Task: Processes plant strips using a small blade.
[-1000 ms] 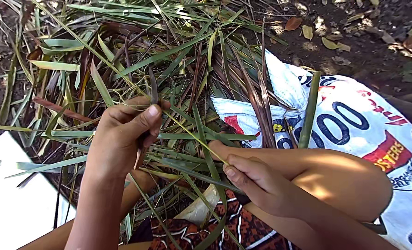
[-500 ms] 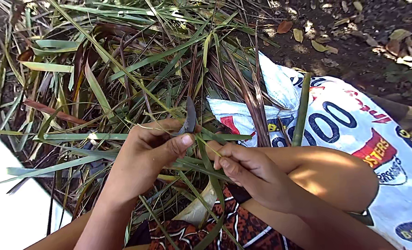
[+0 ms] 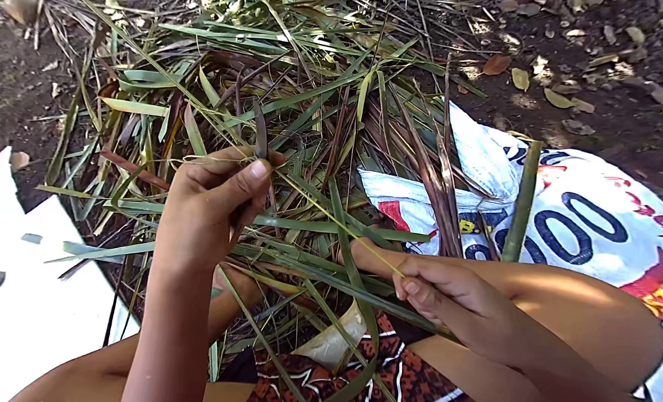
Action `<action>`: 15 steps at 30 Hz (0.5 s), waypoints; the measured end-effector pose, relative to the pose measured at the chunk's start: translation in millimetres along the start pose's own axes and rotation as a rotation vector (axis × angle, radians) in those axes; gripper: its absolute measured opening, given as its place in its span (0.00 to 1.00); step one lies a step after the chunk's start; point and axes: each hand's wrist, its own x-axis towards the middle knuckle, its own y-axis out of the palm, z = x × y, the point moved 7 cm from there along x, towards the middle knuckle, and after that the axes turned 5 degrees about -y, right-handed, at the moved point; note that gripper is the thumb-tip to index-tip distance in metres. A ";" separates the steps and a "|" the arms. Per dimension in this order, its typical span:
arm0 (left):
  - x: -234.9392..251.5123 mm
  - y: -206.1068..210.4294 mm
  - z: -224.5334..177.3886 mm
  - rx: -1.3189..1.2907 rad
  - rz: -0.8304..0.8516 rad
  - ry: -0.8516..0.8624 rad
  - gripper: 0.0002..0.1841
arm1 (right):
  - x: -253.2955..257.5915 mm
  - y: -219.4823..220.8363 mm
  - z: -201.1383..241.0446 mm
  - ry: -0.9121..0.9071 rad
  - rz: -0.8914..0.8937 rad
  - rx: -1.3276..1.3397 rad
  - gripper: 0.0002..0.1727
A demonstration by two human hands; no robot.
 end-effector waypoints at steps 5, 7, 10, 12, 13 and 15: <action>-9.5 7.7 1.9 -0.065 -0.019 0.019 0.07 | -10.8 -11.5 29.8 0.127 0.131 -0.102 0.17; -13.2 19.9 9.0 -0.104 0.006 0.030 0.06 | -19.9 -14.1 45.8 0.208 0.164 -0.111 0.16; -22.2 48.6 23.7 -0.190 0.129 0.030 0.06 | -23.2 -10.9 52.5 0.247 0.105 -0.091 0.15; -30.8 68.5 34.0 -0.228 0.228 -0.008 0.06 | -15.0 -5.1 49.6 0.221 0.048 -0.066 0.16; -34.6 77.9 39.0 -0.244 0.273 -0.029 0.06 | -8.7 -1.3 49.1 0.198 0.035 -0.048 0.16; -39.7 93.4 48.8 -0.275 0.350 -0.073 0.05 | 2.5 5.9 46.5 0.189 0.020 0.021 0.14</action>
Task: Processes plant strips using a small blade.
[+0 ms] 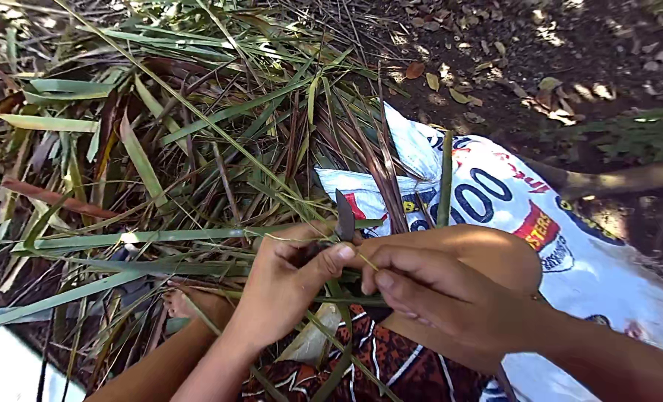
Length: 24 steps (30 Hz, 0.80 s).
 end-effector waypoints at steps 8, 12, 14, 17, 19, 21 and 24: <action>2.1 -12.0 12.6 -0.016 0.076 -0.194 0.06 | -6.5 14.8 -30.9 0.063 -0.170 0.225 0.11; 1.4 -15.2 9.9 0.000 0.061 -0.238 0.06 | -9.5 16.7 -27.9 0.066 -0.217 0.193 0.11; 1.8 -21.6 6.8 -0.014 0.017 -0.220 0.06 | -10.9 17.1 -26.1 0.068 -0.246 0.165 0.11; 2.9 -49.3 -5.0 -0.007 -0.116 -0.160 0.06 | -18.9 21.5 -25.9 0.113 -0.264 0.160 0.12; 4.4 -67.8 -11.4 0.012 -0.208 -0.135 0.07 | -24.4 24.6 -28.2 0.117 -0.255 0.170 0.12; 4.5 -73.1 -13.2 0.007 -0.255 -0.119 0.09 | -27.2 26.6 -31.1 0.129 -0.241 0.179 0.12; 4.1 -64.5 -5.5 0.010 -0.200 -0.106 0.06 | -29.1 30.8 -36.6 0.167 -0.208 0.195 0.11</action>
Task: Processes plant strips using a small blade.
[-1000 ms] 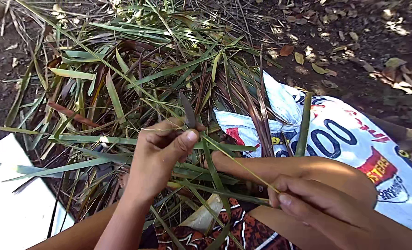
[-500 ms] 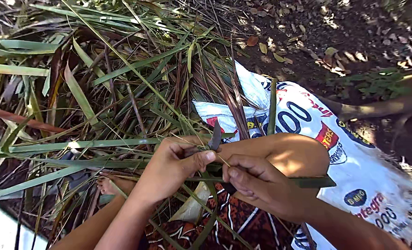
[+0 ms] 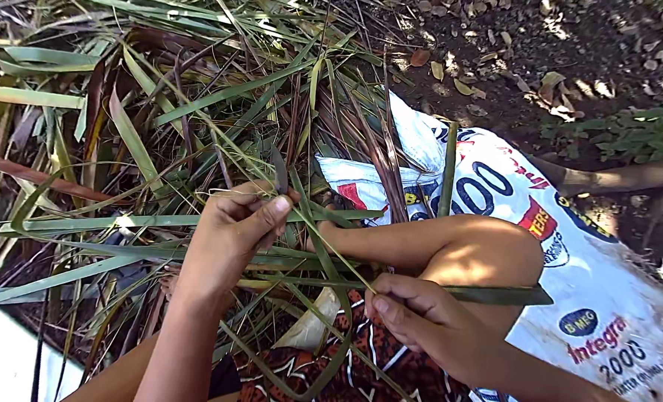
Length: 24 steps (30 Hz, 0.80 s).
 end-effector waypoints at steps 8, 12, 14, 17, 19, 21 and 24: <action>-7.1 66.2 43.7 0.113 0.283 -0.246 0.05 | 9.7 -16.5 -5.4 -0.033 -0.230 -0.149 0.10; 1.1 28.0 20.6 0.023 0.060 -0.147 0.10 | -0.4 -12.9 -3.4 -0.071 -0.215 -0.177 0.11; 4.1 3.6 8.0 0.008 -0.046 -0.105 0.12 | -7.6 -10.4 -6.2 -0.077 -0.173 -0.173 0.12; 2.7 -7.3 2.0 -0.037 -0.081 -0.073 0.12 | -14.3 -8.5 -10.0 -0.081 -0.109 -0.142 0.12; 2.3 -4.0 3.6 -0.066 -0.048 -0.071 0.11 | -16.5 -7.2 -13.5 -0.065 -0.060 -0.086 0.12; 2.7 -0.2 5.9 -0.077 -0.021 -0.073 0.11 | -18.9 -7.3 -16.8 -0.051 0.007 -0.011 0.13; 1.7 1.2 3.5 -0.085 -0.017 -0.055 0.10 | -25.4 -11.6 -20.1 -0.007 0.092 0.097 0.14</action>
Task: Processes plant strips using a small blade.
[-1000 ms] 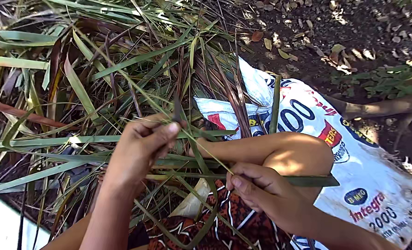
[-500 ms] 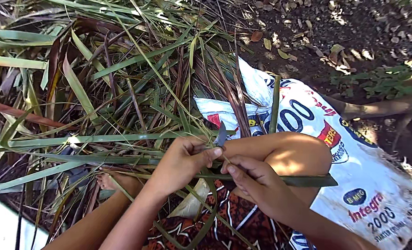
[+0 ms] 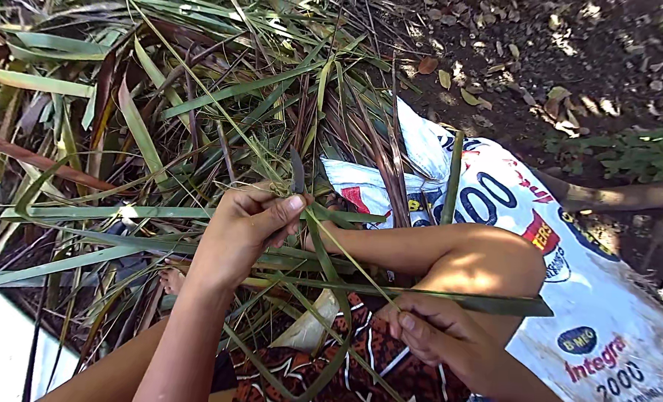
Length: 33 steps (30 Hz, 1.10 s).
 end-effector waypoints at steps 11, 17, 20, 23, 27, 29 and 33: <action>-3.6 8.3 -0.5 0.115 0.017 0.054 0.08 | 17.0 6.0 -0.1 -0.048 0.004 -0.132 0.14; -14.6 56.5 29.0 0.222 0.358 -0.102 0.04 | 41.5 5.4 15.0 -0.052 0.028 0.046 0.14; -12.6 46.3 19.7 0.149 0.272 -0.061 0.06 | 38.9 7.0 16.9 -0.043 0.048 0.110 0.14; -8.3 17.9 0.5 0.121 0.112 0.021 0.07 | 32.0 10.6 11.6 -0.059 0.068 0.117 0.13; -5.4 -16.8 -16.8 0.101 -0.065 0.054 0.12 | 20.1 10.6 6.4 -0.133 0.031 -0.105 0.15; -5.0 -28.3 -19.9 0.105 -0.119 0.061 0.14 | 16.9 9.7 0.1 -0.140 0.031 -0.164 0.15; -4.0 -20.9 -11.2 0.056 -0.052 0.043 0.12 | 17.3 12.9 -12.5 -0.072 0.109 -0.123 0.14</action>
